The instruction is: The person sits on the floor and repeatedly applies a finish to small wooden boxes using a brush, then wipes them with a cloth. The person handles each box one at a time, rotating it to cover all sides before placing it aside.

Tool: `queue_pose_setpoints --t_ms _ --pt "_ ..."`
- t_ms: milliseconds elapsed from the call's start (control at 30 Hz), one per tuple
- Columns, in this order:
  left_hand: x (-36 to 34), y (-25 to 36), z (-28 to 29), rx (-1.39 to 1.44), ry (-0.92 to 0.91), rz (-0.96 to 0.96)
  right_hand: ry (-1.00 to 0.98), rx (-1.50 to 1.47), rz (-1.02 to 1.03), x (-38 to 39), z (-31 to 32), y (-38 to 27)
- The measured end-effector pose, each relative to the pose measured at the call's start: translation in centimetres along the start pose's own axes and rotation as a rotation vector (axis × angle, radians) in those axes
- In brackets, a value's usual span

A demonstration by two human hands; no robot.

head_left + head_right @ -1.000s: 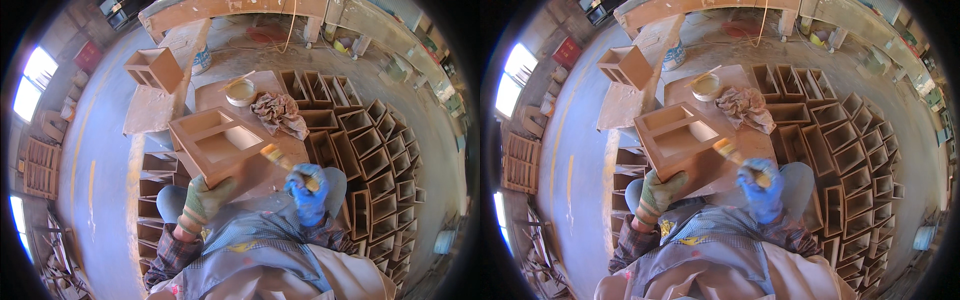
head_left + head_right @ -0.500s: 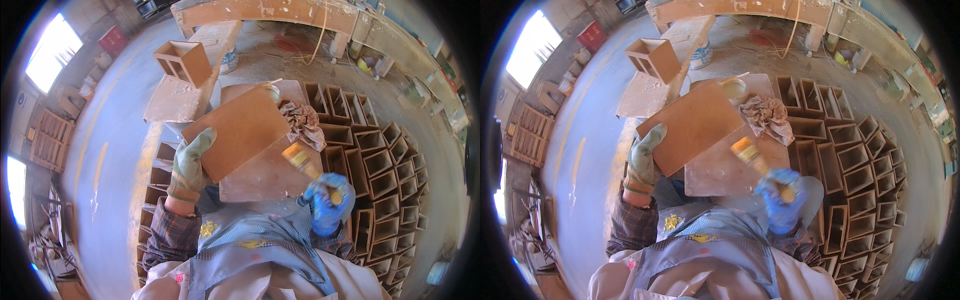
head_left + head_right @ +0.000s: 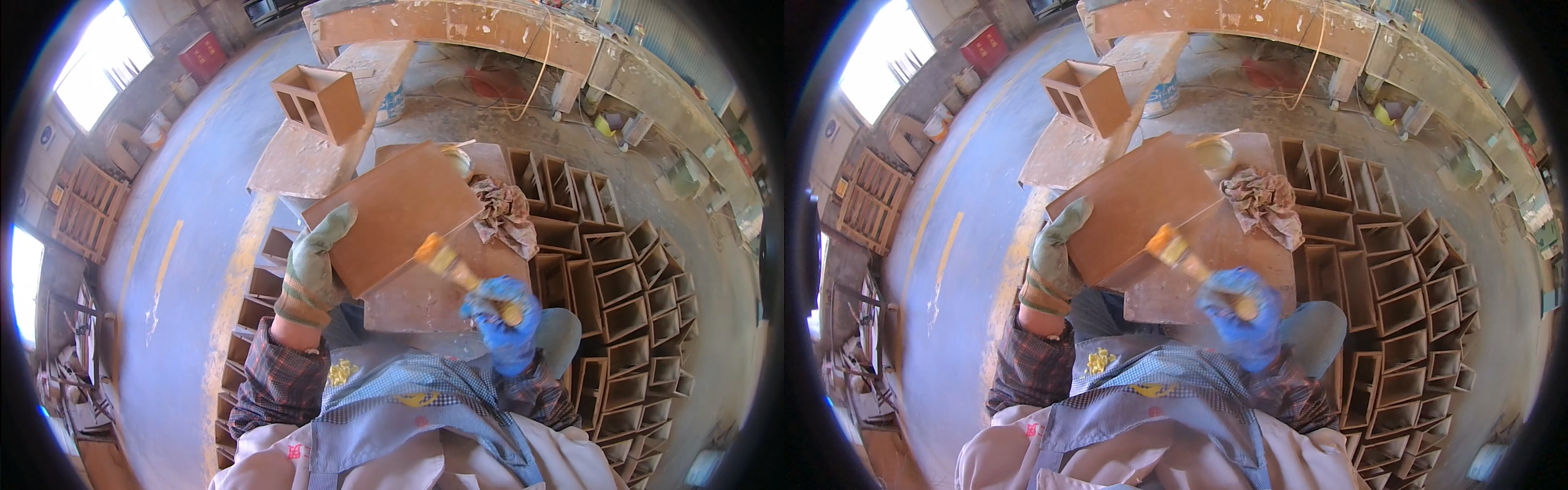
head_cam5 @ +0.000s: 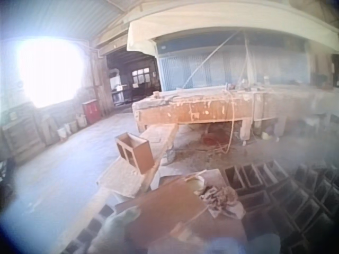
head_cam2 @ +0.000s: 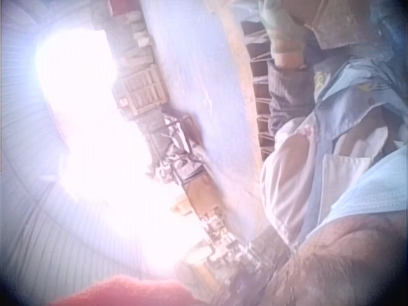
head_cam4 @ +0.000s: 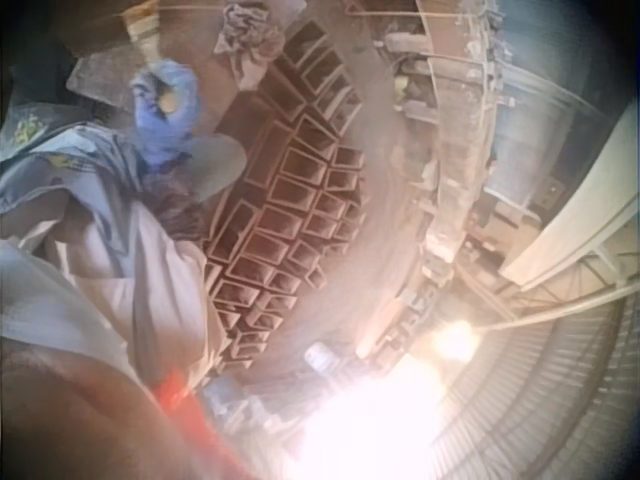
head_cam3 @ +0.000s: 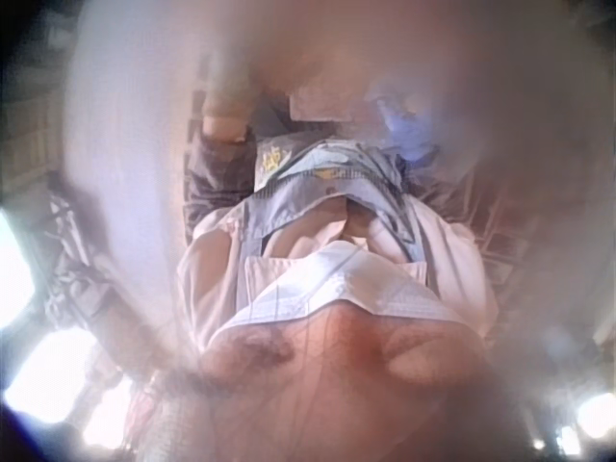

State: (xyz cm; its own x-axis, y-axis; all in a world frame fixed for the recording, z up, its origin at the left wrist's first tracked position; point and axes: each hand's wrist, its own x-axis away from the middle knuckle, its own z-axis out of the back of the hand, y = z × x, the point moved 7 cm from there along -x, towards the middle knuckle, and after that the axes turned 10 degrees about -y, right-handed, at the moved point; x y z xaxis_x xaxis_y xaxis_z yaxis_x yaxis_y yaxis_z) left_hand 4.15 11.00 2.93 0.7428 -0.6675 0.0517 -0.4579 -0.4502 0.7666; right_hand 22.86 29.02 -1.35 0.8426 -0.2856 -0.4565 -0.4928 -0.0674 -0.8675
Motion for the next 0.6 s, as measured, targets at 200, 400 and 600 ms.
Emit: queue_pose_setpoints --t_ms 200,400,600 --pt "0.1 -0.3 0.7 -0.010 0.037 0.011 0.320 0.075 0.032 -0.8 6.2 -1.1" --pt "-0.1 -0.5 0.7 -0.021 0.002 0.019 0.180 -0.004 -0.081 0.3 2.3 -0.7" --pt "0.2 -0.4 1.1 -0.034 0.035 0.064 0.363 0.077 0.015 0.0 6.1 -1.9"
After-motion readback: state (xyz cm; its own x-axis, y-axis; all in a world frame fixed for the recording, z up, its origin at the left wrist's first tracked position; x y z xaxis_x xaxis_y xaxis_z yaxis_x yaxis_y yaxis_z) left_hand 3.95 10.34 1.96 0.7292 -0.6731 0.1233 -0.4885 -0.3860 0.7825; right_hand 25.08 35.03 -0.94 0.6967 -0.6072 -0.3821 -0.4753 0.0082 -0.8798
